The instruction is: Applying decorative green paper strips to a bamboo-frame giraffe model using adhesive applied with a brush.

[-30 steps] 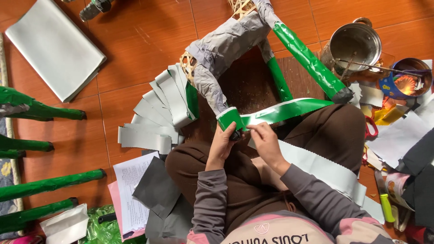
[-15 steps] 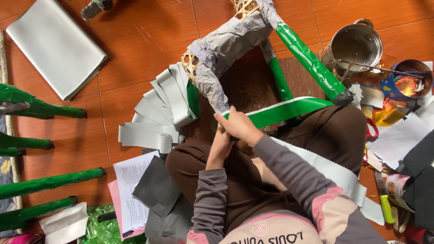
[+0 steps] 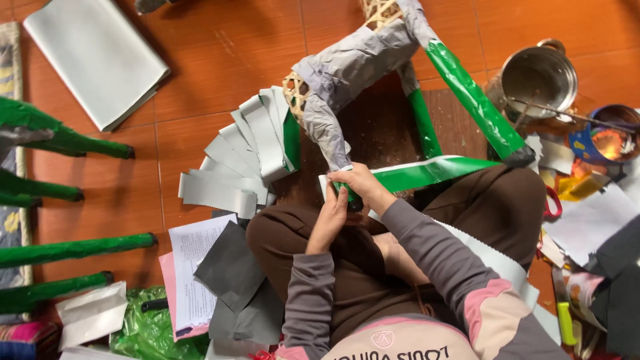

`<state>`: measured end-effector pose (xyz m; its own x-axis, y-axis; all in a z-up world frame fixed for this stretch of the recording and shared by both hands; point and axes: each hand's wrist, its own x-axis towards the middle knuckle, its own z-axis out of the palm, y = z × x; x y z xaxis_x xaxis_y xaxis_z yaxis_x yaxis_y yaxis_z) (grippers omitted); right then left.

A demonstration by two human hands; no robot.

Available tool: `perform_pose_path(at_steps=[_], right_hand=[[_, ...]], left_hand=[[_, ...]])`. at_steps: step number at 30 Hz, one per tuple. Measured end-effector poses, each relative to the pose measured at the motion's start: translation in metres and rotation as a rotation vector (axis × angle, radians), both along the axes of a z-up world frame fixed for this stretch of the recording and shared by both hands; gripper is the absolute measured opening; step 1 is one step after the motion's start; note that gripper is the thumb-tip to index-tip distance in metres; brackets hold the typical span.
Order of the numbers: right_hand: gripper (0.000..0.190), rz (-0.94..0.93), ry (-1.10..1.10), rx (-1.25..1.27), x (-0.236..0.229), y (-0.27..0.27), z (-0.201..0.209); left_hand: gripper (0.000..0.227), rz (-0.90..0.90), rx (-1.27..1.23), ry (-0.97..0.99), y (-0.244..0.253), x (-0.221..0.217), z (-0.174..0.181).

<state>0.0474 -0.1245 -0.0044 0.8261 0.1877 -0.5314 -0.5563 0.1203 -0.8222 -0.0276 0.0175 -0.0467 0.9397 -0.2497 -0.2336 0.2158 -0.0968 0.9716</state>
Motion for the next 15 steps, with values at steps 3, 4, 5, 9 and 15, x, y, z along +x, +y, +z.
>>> perform_pose_path(at_steps=[3, 4, 5, 9, 15], right_hand=[[0.031, -0.030, 0.015, 0.037, -0.001, 0.002, 0.016], [0.031, -0.019, 0.015, 0.037, -0.002, 0.003, 0.020], [0.032, -0.034, 0.029, 0.067, -0.002, 0.004, 0.023], [0.036, -0.055, 0.032, 0.104, -0.002, 0.006, 0.030], [0.041, -0.027, 0.092, 0.110, 0.001, 0.004, 0.028]], left_hand=[[0.086, 0.339, -0.074, 0.144, -0.011, -0.003, 0.109], [0.086, 0.350, -0.075, 0.144, -0.007, -0.008, 0.100], [0.079, 0.436, 0.025, -0.100, -0.004, -0.013, 0.090], [0.071, 0.634, 0.111, -0.391, -0.003, -0.029, 0.097], [0.042, 0.476, 0.349, 0.061, -0.002, -0.062, 0.023]])
